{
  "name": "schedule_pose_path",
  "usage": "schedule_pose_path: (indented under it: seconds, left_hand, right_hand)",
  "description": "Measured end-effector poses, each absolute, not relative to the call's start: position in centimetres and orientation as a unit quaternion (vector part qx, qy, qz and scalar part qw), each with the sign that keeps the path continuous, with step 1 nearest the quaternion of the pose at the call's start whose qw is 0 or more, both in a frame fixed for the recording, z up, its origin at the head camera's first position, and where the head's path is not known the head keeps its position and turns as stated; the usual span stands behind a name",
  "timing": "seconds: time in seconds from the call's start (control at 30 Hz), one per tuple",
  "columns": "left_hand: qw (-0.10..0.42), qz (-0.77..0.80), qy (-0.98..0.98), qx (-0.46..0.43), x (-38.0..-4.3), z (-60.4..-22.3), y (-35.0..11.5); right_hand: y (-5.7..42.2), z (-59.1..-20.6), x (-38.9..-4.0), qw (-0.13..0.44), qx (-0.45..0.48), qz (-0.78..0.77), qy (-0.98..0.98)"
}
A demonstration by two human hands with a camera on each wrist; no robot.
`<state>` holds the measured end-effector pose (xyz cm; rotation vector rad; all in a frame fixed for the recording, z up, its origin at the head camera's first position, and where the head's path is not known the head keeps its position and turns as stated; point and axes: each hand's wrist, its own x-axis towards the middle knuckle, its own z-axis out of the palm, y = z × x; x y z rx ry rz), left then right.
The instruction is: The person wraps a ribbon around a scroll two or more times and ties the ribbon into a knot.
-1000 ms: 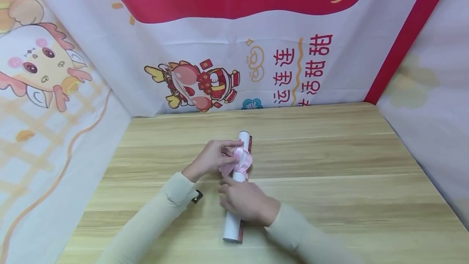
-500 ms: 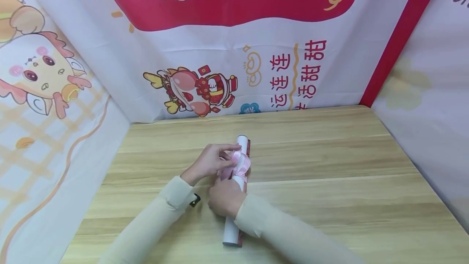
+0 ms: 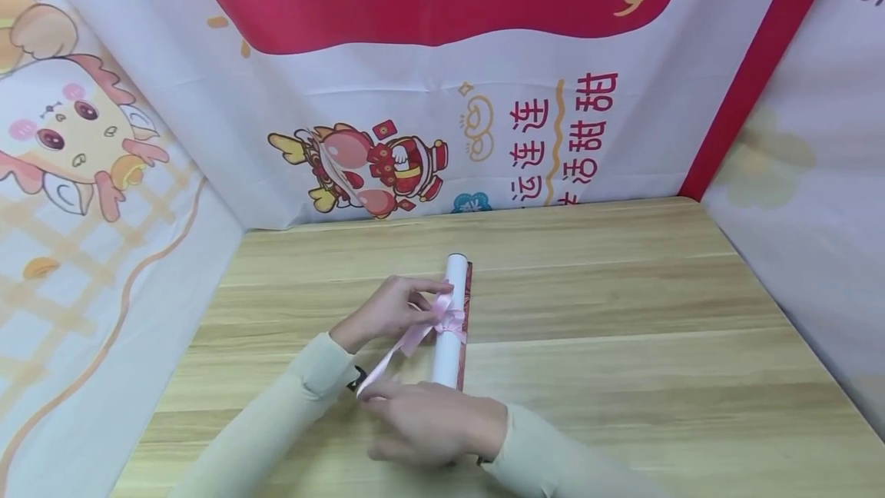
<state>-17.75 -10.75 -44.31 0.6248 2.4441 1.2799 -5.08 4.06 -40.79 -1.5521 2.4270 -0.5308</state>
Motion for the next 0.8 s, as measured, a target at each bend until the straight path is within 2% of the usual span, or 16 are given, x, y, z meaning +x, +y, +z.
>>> schedule_pose_path:
  seconds: [0.27,0.4,0.53,0.67,0.8]
  left_hand:
    - [0.100,0.443,0.845,0.283,-16.5,-45.2,-10.8]
    - [0.064,0.434,0.846,0.304,-16.3,-45.7,-10.9]
    - [0.051,0.428,0.845,0.316,-16.4,-46.3,-11.1]
    - [0.056,0.428,0.847,0.310,-16.3,-46.5,-11.2]
    - [0.067,0.438,0.849,0.290,-16.2,-46.3,-11.2]
  right_hand:
    - [6.4,-39.8,-3.7,0.080,-0.564,-0.345,0.746]
    - [7.3,-40.0,-3.4,0.045,-0.564,-0.409,0.716]
    - [8.2,-40.3,-3.3,0.011,-0.540,-0.458,0.706]
    - [9.9,-40.8,-3.9,-0.046,-0.461,-0.459,0.759]
    - [12.4,-41.2,-5.4,-0.095,-0.324,-0.391,0.856]
